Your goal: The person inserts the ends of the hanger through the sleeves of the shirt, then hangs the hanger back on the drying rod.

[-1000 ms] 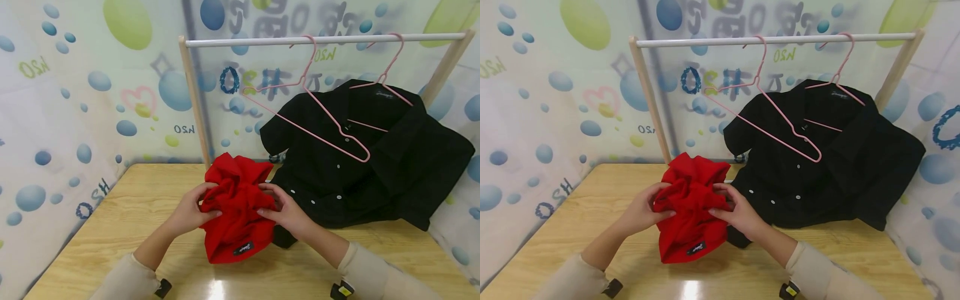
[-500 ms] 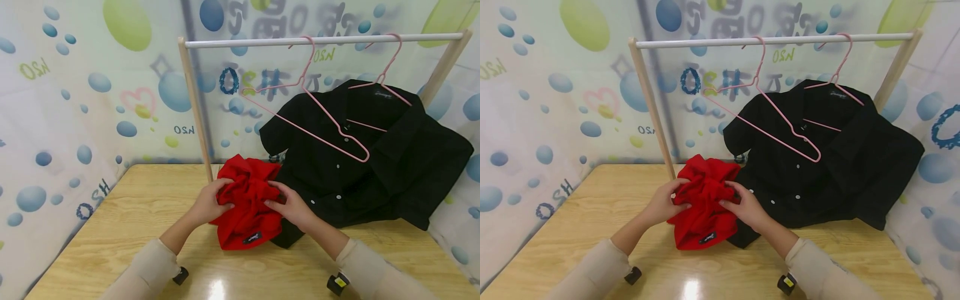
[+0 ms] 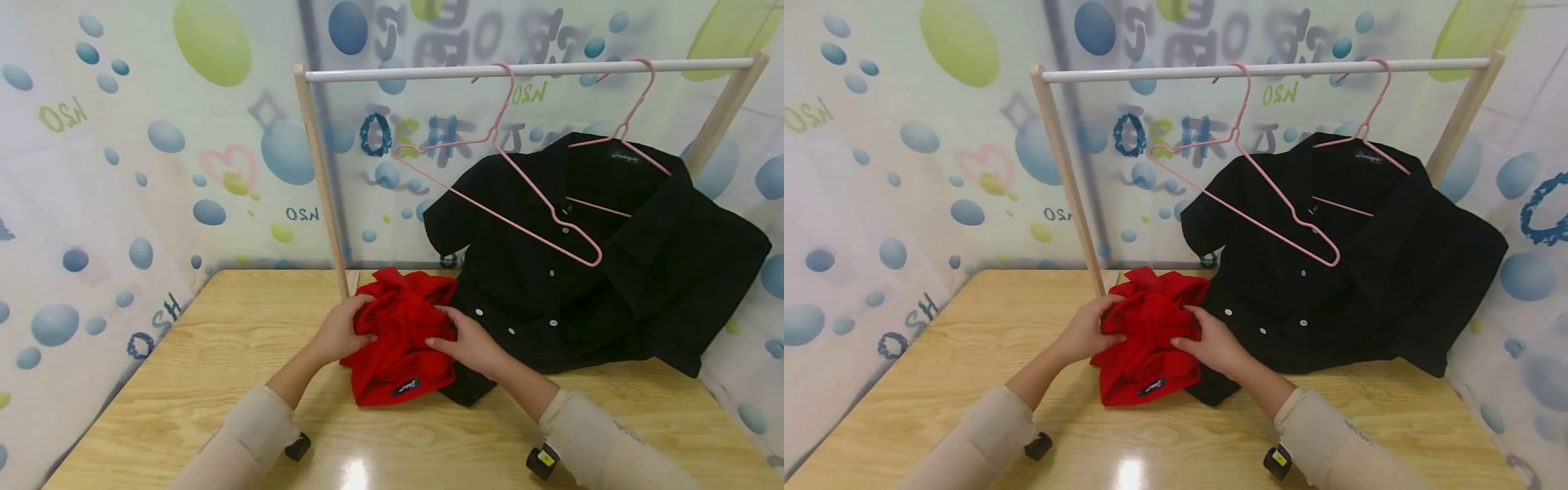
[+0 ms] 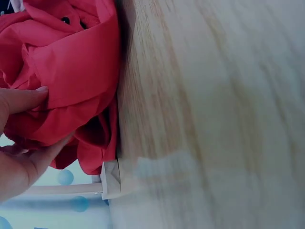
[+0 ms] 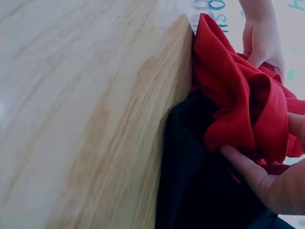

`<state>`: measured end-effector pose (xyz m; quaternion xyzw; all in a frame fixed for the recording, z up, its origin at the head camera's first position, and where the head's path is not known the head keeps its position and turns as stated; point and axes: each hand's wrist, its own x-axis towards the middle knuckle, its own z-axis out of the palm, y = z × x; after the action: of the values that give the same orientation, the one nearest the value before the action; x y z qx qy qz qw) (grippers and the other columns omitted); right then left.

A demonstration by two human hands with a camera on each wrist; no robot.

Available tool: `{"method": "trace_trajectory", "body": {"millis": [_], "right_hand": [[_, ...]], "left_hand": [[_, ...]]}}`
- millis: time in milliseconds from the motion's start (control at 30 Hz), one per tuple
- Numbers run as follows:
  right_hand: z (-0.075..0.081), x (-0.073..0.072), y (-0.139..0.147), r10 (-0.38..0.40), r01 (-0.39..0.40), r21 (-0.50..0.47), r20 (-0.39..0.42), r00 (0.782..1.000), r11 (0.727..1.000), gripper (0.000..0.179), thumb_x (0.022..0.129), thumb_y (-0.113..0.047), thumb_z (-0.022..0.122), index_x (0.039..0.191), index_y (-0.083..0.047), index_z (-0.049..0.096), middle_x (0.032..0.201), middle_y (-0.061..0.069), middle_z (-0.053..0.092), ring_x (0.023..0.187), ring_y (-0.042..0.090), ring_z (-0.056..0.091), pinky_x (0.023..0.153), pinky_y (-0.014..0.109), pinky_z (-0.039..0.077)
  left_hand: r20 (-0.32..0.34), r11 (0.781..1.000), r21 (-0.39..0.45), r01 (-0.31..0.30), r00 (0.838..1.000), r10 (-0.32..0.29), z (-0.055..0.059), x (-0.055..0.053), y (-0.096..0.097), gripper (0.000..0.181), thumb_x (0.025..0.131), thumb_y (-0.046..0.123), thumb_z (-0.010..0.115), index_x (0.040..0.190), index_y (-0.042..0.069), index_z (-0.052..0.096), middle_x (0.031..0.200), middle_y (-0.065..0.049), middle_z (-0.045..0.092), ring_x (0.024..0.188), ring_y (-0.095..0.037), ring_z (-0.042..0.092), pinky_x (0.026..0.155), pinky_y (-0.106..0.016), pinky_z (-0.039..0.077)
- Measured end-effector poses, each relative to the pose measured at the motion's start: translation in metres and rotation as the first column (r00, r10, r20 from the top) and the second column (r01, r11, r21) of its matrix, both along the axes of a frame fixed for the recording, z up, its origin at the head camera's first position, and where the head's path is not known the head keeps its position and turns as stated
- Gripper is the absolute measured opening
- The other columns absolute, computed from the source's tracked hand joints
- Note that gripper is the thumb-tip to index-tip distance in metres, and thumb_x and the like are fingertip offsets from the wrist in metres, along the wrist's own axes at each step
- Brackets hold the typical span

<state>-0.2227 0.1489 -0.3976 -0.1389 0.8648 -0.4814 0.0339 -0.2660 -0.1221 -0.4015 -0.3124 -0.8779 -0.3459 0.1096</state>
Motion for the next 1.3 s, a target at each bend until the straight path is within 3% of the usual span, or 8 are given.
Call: {"method": "trace_trajectory", "body": {"millis": [200, 333, 467, 633, 833, 1100, 1200, 1300], "right_hand": [[0.002, 0.007, 0.004, 0.011, -0.011, 0.020, 0.013, 1.000, 1.000, 0.067, 0.088, -0.019, 0.073, 0.143, 0.000, 0.042, 0.136, 0.015, 0.054, 0.122, 0.030, 0.052, 0.103, 0.047, 0.041], [0.005, 0.013, 0.008, 0.017, -0.016, -0.023, 0.034, 0.999, 1.000, 0.061, 0.092, -0.016, 0.068, 0.142, 0.005, 0.041, 0.135, 0.020, 0.053, 0.110, 0.029, 0.059, 0.089, 0.041, 0.052], [0.005, 0.016, 0.011, -0.007, 0.009, -0.053, 0.043, 0.999, 0.999, 0.047, 0.096, -0.006, 0.058, 0.138, 0.009, 0.044, 0.132, 0.025, 0.053, 0.095, 0.025, 0.066, 0.072, 0.035, 0.058], [0.006, 0.015, 0.011, -0.090, 0.090, 0.002, -0.013, 0.996, 0.996, 0.037, 0.098, -0.001, 0.053, 0.133, 0.008, 0.051, 0.122, 0.023, 0.060, 0.084, 0.021, 0.067, 0.065, 0.033, 0.058], [0.008, 0.007, 0.008, -0.143, 0.152, 0.096, -0.095, 0.985, 0.984, 0.039, 0.094, -0.002, 0.060, 0.131, 0.008, 0.052, 0.115, 0.022, 0.064, 0.075, 0.017, 0.066, 0.059, 0.029, 0.057], [0.004, -0.001, 0.005, -0.142, 0.170, 0.201, -0.147, 0.979, 0.965, 0.051, 0.082, 0.003, 0.066, 0.132, 0.005, 0.052, 0.090, 0.009, 0.064, 0.063, 0.012, 0.059, 0.055, 0.028, 0.050], [0.006, 0.000, 0.005, -0.099, 0.138, 0.229, -0.174, 0.980, 0.964, 0.066, 0.079, 0.004, 0.070, 0.139, 0.001, 0.045, 0.093, 0.009, 0.062, 0.064, 0.011, 0.058, 0.057, 0.028, 0.049], [0.014, -0.001, 0.005, -0.046, 0.125, 0.316, -0.245, 0.968, 0.940, 0.081, 0.075, 0.001, 0.076, 0.146, -0.006, 0.036, 0.106, 0.014, 0.058, 0.068, 0.016, 0.057, 0.060, 0.031, 0.050]], "left_hand": [[0.049, 0.997, -0.033, -0.076, 0.996, 0.077, 0.005, 0.008, -0.009, 0.069, 0.069, 0.001, 0.083, 0.132, 0.003, 0.054, 0.123, -0.014, 0.059, 0.114, -0.033, 0.055, 0.094, -0.049, 0.047], [-0.002, 0.987, -0.048, -0.151, 0.988, 0.151, 0.011, 0.018, -0.014, 0.076, 0.067, 0.003, 0.085, 0.135, 0.004, 0.052, 0.130, -0.022, 0.052, 0.120, -0.040, 0.049, 0.096, -0.054, 0.045], [-0.087, 0.973, -0.038, -0.226, 0.971, 0.222, 0.017, 0.031, -0.015, 0.065, 0.066, 0.002, 0.086, 0.124, 0.002, 0.058, 0.121, -0.022, 0.053, 0.110, -0.040, 0.052, 0.090, -0.051, 0.048], [-0.064, 0.973, -0.025, -0.229, 0.972, 0.227, 0.022, 0.051, -0.011, 0.044, 0.068, 0.001, 0.085, 0.102, 0.003, 0.057, 0.092, -0.009, 0.054, 0.078, -0.022, 0.054, 0.068, -0.035, 0.049], [-0.031, 0.970, -0.116, -0.215, 0.977, 0.212, 0.019, 0.069, 0.001, 0.046, 0.068, 0.011, 0.089, 0.092, 0.008, 0.049, 0.082, -0.002, 0.049, 0.070, -0.012, 0.048, 0.062, -0.028, 0.046], [-0.067, 0.933, -0.305, -0.192, 0.981, 0.180, 0.008, 0.070, 0.008, 0.053, 0.066, 0.014, 0.089, 0.102, 0.005, 0.051, 0.088, -0.008, 0.052, 0.065, -0.023, 0.058, 0.062, -0.037, 0.052], [-0.066, 0.925, -0.327, -0.195, 0.981, 0.183, 0.005, 0.066, 0.006, 0.050, 0.067, 0.007, 0.085, 0.103, 0.004, 0.051, 0.086, -0.010, 0.052, 0.064, -0.023, 0.057, 0.060, -0.037, 0.052], [-0.056, 0.923, -0.325, -0.205, 0.979, 0.198, 0.005, 0.065, 0.005, 0.049, 0.067, 0.003, 0.082, 0.105, 0.003, 0.051, 0.086, -0.011, 0.052, 0.063, -0.023, 0.057, 0.060, -0.038, 0.051]]}}
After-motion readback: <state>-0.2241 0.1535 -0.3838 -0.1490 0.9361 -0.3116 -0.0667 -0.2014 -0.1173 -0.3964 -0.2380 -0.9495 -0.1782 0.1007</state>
